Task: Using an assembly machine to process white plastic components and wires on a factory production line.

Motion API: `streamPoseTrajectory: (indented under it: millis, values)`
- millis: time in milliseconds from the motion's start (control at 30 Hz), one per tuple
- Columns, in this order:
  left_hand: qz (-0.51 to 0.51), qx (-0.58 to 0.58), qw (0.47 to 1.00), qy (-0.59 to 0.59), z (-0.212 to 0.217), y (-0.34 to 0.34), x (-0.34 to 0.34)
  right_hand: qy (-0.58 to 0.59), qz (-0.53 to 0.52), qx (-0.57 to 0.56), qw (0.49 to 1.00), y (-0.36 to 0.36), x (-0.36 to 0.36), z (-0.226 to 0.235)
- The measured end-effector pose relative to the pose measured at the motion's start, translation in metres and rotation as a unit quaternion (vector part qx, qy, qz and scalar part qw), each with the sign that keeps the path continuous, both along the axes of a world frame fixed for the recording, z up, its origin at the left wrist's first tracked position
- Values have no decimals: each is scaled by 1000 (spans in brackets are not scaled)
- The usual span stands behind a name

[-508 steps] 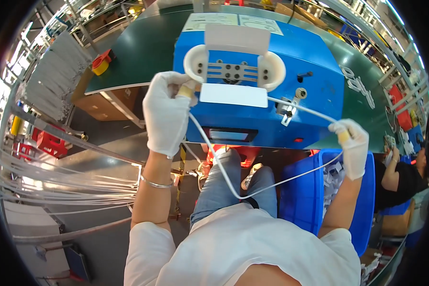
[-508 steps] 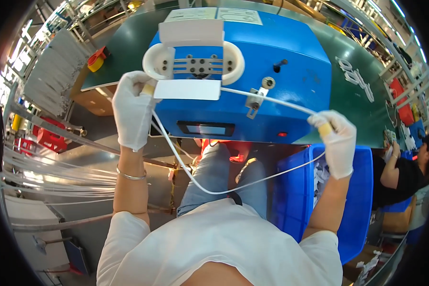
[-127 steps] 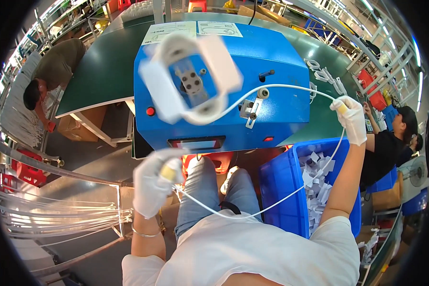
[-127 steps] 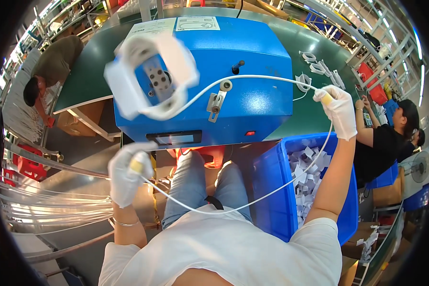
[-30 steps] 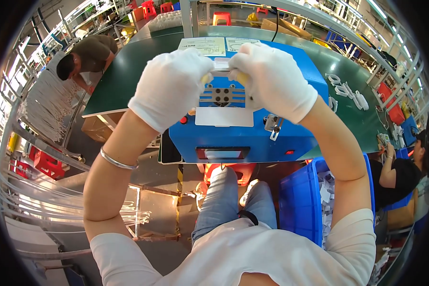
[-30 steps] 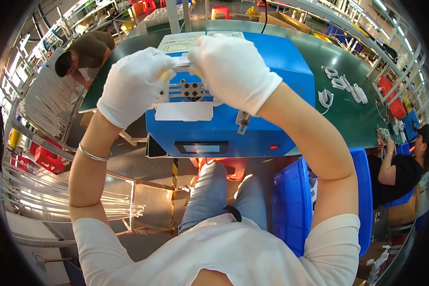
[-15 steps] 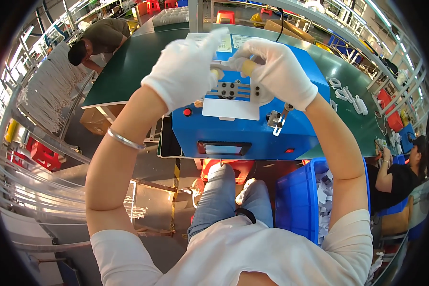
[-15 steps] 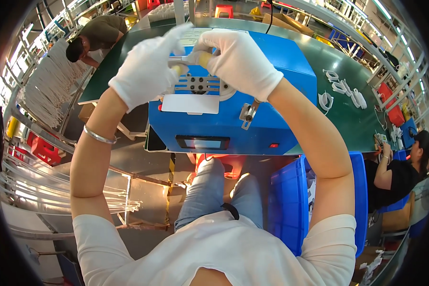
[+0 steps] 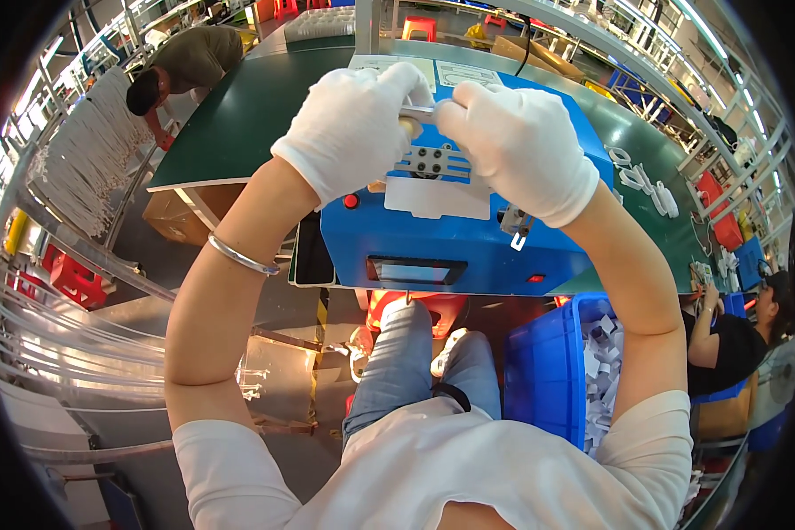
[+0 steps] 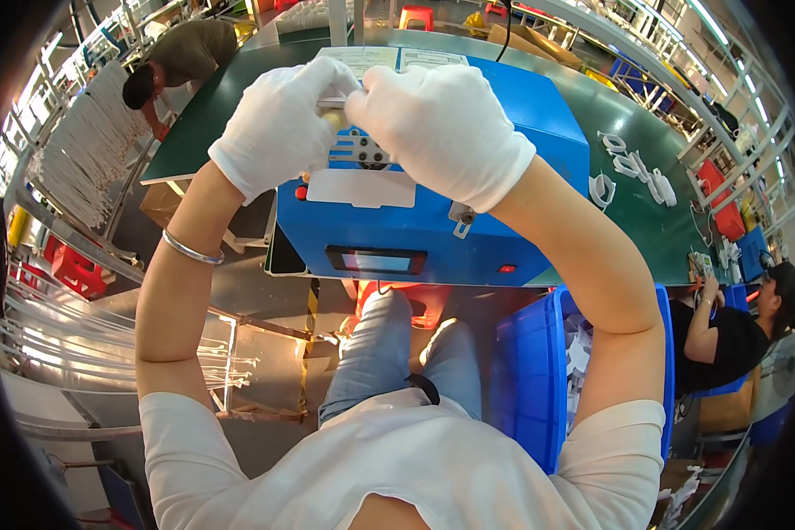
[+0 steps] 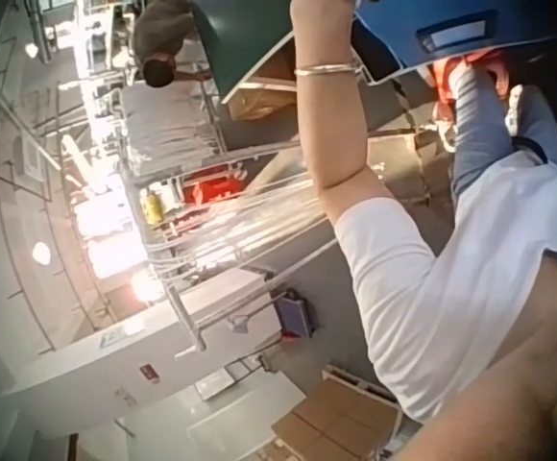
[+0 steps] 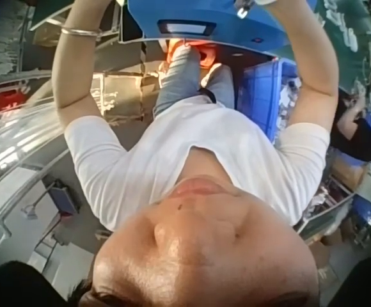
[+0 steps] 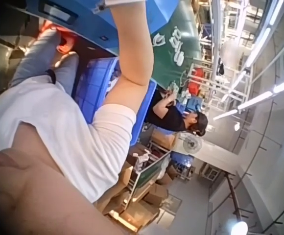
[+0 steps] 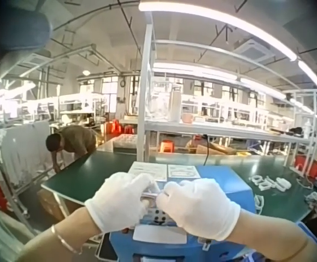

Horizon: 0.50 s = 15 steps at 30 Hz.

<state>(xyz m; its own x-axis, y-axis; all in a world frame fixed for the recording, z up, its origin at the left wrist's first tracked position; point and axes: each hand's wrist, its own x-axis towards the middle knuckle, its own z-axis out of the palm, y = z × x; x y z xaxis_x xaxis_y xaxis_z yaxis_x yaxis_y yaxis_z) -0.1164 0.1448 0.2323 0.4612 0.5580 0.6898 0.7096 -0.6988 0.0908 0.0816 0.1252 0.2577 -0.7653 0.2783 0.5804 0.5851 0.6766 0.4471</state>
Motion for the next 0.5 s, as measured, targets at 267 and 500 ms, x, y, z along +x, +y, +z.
streamPoseTrajectory:
  millis: [267,500]
  values:
    - [-29,41,998,-29,-2,3,-3,251,17,-520,816,25,-3,9]
    - [26,93,984,-148,-11,-17,-12,277,29,-571,772,28,3,-3]
